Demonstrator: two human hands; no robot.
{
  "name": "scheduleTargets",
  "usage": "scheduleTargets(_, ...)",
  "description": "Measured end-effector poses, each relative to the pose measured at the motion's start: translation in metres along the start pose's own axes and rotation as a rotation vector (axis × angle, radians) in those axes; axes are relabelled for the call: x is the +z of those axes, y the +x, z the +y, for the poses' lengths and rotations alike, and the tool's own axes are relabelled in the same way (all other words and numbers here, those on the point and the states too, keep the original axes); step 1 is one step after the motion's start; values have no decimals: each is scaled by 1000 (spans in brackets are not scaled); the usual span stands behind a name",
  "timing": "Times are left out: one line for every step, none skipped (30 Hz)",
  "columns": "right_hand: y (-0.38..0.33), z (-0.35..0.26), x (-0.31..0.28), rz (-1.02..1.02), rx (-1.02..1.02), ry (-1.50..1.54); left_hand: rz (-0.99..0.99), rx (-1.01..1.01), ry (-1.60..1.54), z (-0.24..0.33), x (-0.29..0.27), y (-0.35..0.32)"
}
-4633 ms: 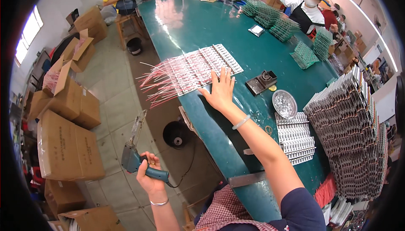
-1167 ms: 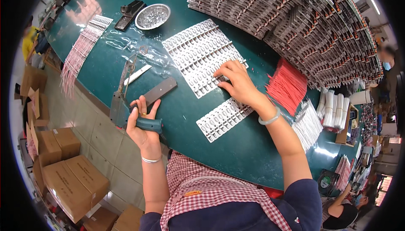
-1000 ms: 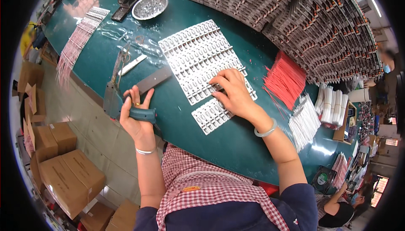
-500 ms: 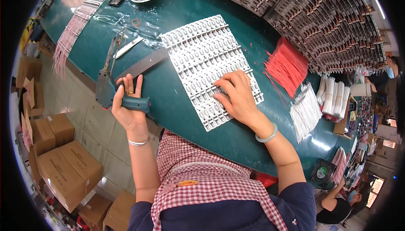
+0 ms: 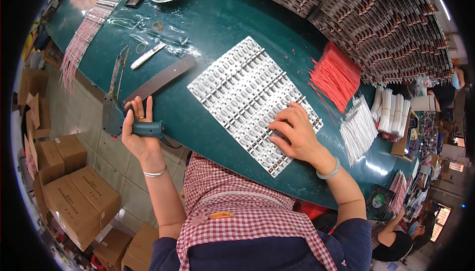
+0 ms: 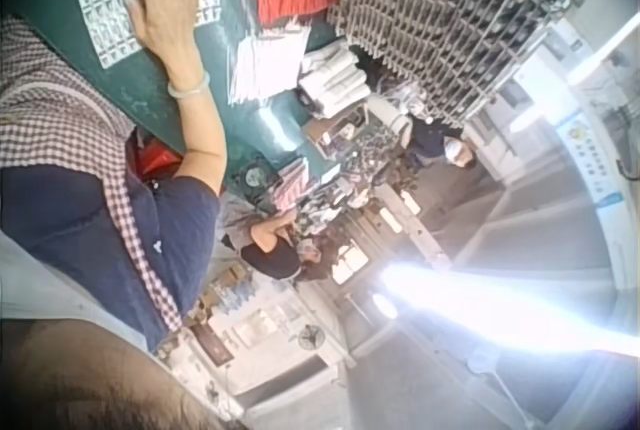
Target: The person uses a soldering iron to attach red and white wires to a grid of metal components on a green workbench. They repeatedly pick up wires, apply the soldering iron to the connection points, and place the finished units into a stack. The person also moves a metal guide and stacks of components during the process.
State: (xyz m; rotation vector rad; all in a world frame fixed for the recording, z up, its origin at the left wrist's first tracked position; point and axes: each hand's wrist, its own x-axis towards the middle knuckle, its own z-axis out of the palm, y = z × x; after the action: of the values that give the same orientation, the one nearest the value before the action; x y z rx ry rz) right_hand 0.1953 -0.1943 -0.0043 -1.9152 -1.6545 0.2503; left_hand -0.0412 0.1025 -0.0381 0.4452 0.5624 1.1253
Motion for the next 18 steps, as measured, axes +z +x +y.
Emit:
scheduleTargets(0,-1,1,0,3,-5,1,4,-6,0,0,0)
scheduleTargets(1,-2,2,0,5,-10,3,6,-6,1,0,-1)
scheduleTargets(1,-3,3,1,7,-16,4,7,-6,2,2,-2)
scheduleTargets(2,-4,5,5,2,-17,6,9,-7,2,2,-3)
scheduleTargets(5,-5,6,8,-4,-17,15,17,-7,3,2,-2)
scheduleTargets(7,-7,8,11,-10,-16,24,26,-6,4,1,-2)
scheduleTargets(10,-10,10,11,-15,-12,33,34,-5,6,-1,-1)
scheduleTargets(12,-11,10,1,-14,-13,29,41,-15,8,-3,0)
scheduleTargets(14,-13,10,-7,-12,-14,25,45,-25,11,-5,0)
scheduleTargets(16,-15,10,-17,-9,-17,20,49,-36,13,-8,1)
scheduleTargets(17,-16,10,-24,-6,-32,24,53,-58,17,-12,2)
scheduleTargets(23,-18,8,-18,-5,-9,31,66,-78,22,-17,1)
scheduleTargets(30,-23,3,-13,-3,15,39,78,-97,27,-21,1)
scheduleTargets(38,-29,-2,-9,-2,40,52,92,-97,30,-23,0)
scheduleTargets(53,-32,-3,35,-44,30,72,107,-97,36,-26,-3)
scheduleTargets(74,-34,1,66,-93,51,87,119,-95,42,-28,-6)
scheduleTargets(97,-34,9,101,-130,65,96,113,-93,41,-30,-7)
scheduleTargets(126,-38,20,124,-180,86,103,108,-95,41,-29,-8)
